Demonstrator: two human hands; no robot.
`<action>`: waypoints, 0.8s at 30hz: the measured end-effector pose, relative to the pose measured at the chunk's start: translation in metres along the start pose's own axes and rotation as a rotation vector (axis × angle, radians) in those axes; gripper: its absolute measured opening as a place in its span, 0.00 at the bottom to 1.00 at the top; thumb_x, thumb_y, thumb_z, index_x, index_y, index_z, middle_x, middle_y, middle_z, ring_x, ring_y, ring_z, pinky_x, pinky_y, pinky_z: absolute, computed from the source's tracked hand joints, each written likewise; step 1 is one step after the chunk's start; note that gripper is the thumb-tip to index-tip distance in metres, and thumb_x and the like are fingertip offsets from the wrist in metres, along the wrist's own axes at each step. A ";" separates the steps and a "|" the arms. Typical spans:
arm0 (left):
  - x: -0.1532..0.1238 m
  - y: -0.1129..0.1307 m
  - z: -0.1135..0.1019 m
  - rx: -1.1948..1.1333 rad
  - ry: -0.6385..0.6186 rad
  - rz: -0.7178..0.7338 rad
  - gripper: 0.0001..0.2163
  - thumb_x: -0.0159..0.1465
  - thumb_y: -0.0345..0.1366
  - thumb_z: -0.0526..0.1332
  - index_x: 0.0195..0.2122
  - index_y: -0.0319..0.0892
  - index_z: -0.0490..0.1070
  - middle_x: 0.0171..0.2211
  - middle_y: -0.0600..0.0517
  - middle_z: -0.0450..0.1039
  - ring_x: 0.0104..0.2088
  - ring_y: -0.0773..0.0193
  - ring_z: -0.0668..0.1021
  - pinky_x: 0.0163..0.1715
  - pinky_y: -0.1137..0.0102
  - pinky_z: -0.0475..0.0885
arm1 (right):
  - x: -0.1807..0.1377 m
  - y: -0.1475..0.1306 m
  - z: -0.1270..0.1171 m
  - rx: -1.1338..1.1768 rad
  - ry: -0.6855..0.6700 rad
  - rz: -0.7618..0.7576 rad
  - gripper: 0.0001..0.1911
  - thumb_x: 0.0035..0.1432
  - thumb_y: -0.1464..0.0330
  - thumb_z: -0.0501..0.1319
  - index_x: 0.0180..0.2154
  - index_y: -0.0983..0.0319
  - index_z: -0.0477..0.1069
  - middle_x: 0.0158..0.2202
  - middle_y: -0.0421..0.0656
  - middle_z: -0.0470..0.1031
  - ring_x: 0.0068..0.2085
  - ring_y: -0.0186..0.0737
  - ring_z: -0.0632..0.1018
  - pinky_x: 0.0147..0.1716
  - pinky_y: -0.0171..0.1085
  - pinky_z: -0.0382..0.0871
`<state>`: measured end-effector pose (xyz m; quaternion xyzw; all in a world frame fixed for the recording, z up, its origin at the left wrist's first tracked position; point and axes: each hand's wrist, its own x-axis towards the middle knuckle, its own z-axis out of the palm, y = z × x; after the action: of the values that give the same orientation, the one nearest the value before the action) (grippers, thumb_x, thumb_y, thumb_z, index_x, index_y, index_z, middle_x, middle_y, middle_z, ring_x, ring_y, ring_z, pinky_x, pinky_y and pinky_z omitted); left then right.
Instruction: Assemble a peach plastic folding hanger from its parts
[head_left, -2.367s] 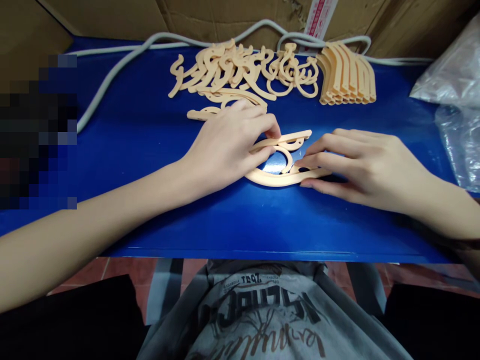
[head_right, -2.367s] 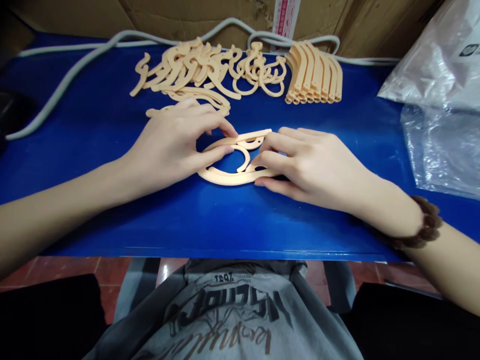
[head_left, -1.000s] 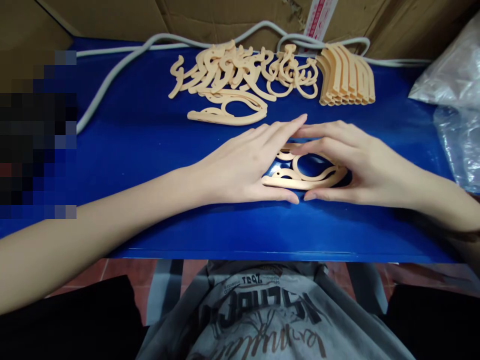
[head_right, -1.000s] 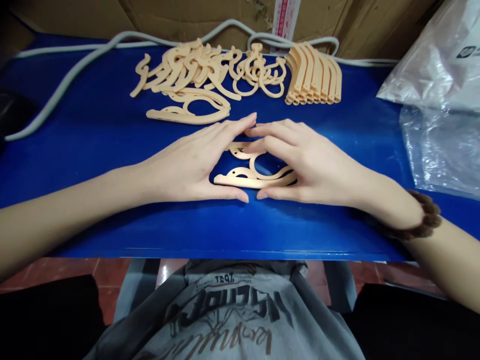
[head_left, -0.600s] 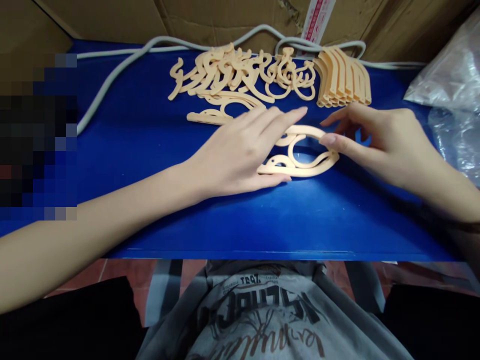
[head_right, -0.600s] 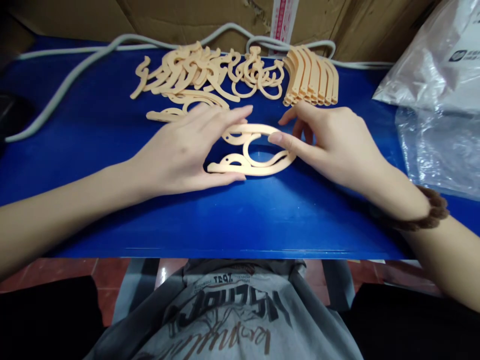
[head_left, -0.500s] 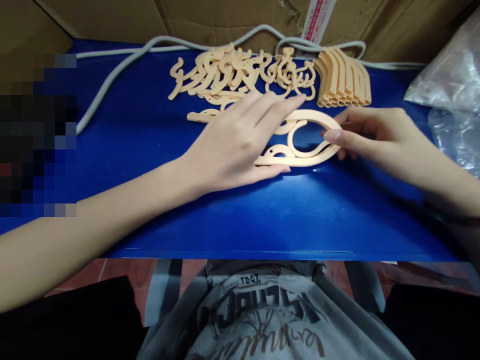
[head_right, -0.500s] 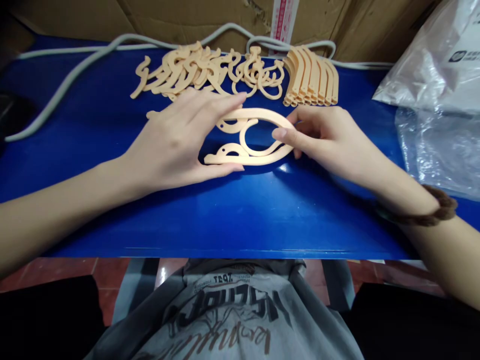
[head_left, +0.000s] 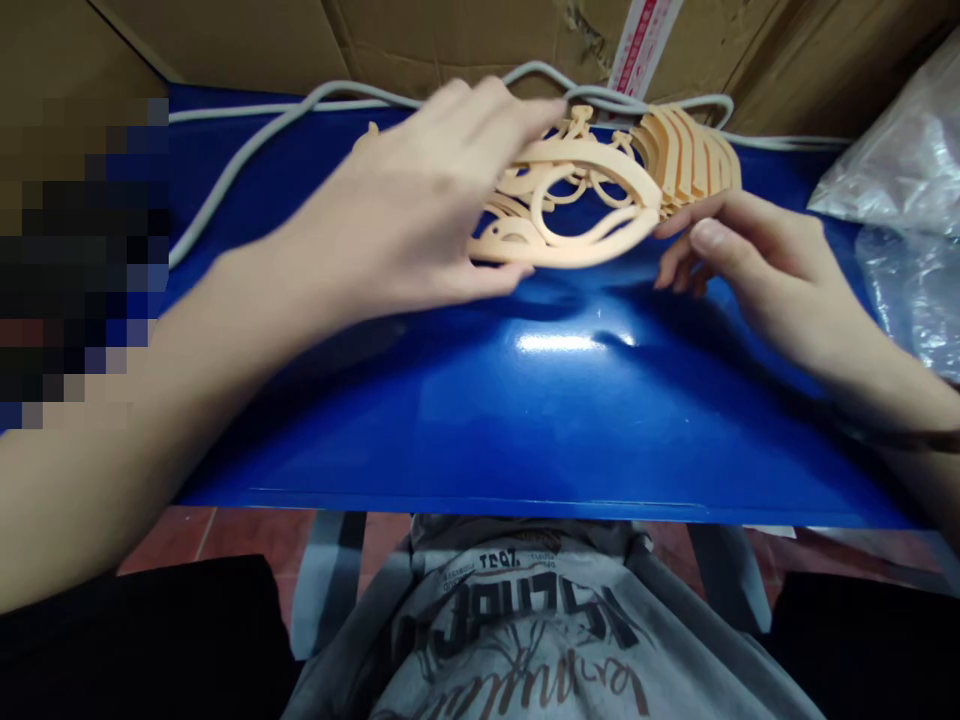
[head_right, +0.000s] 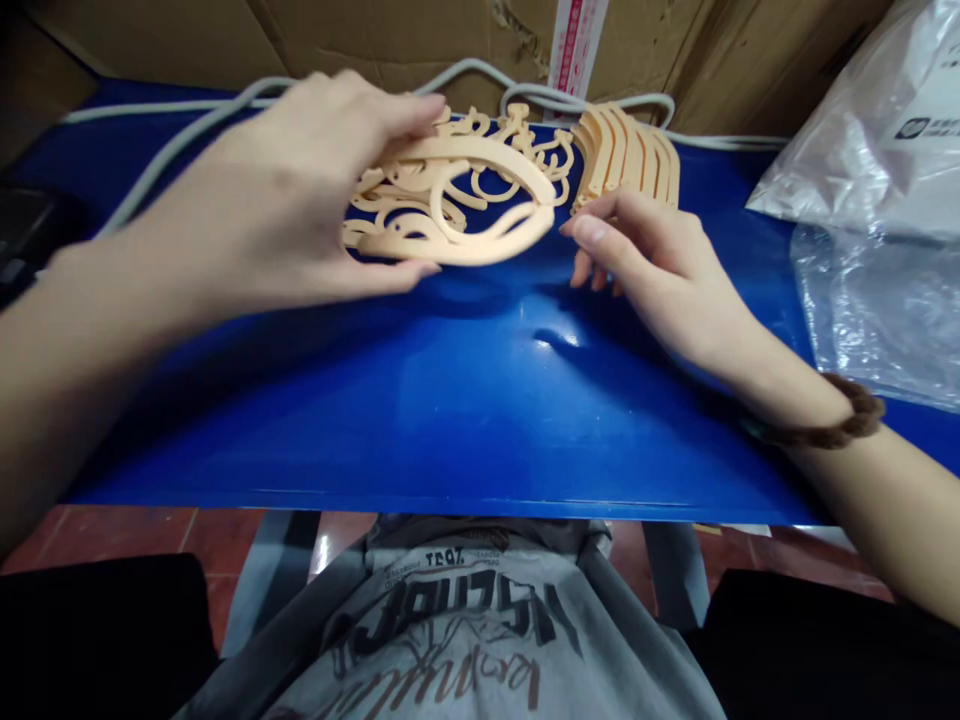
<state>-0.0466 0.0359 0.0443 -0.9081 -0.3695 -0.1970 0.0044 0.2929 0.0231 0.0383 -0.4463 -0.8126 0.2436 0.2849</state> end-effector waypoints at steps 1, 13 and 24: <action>0.002 -0.006 -0.006 0.001 -0.005 -0.016 0.47 0.71 0.62 0.60 0.82 0.30 0.63 0.74 0.32 0.71 0.72 0.32 0.74 0.77 0.40 0.69 | 0.001 0.004 -0.001 -0.096 -0.002 -0.032 0.25 0.78 0.41 0.62 0.50 0.54 0.80 0.43 0.45 0.86 0.43 0.51 0.86 0.48 0.51 0.82; -0.001 -0.071 -0.013 -0.037 -0.235 -0.241 0.59 0.59 0.81 0.63 0.77 0.36 0.74 0.70 0.46 0.79 0.62 0.43 0.76 0.73 0.50 0.74 | 0.003 0.031 -0.002 -0.424 -0.231 -0.293 0.28 0.79 0.45 0.61 0.66 0.54 0.81 0.68 0.57 0.80 0.69 0.70 0.81 0.71 0.72 0.75; -0.007 -0.085 -0.011 0.002 -0.222 -0.173 0.46 0.64 0.69 0.70 0.73 0.40 0.78 0.68 0.50 0.83 0.56 0.51 0.80 0.68 0.57 0.79 | 0.003 0.029 -0.002 -0.441 -0.228 -0.316 0.27 0.81 0.45 0.59 0.67 0.53 0.80 0.68 0.56 0.80 0.69 0.69 0.81 0.70 0.71 0.75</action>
<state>-0.1125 0.0914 0.0396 -0.8890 -0.4450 -0.0943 -0.0525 0.3104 0.0396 0.0217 -0.3352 -0.9321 0.0625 0.1222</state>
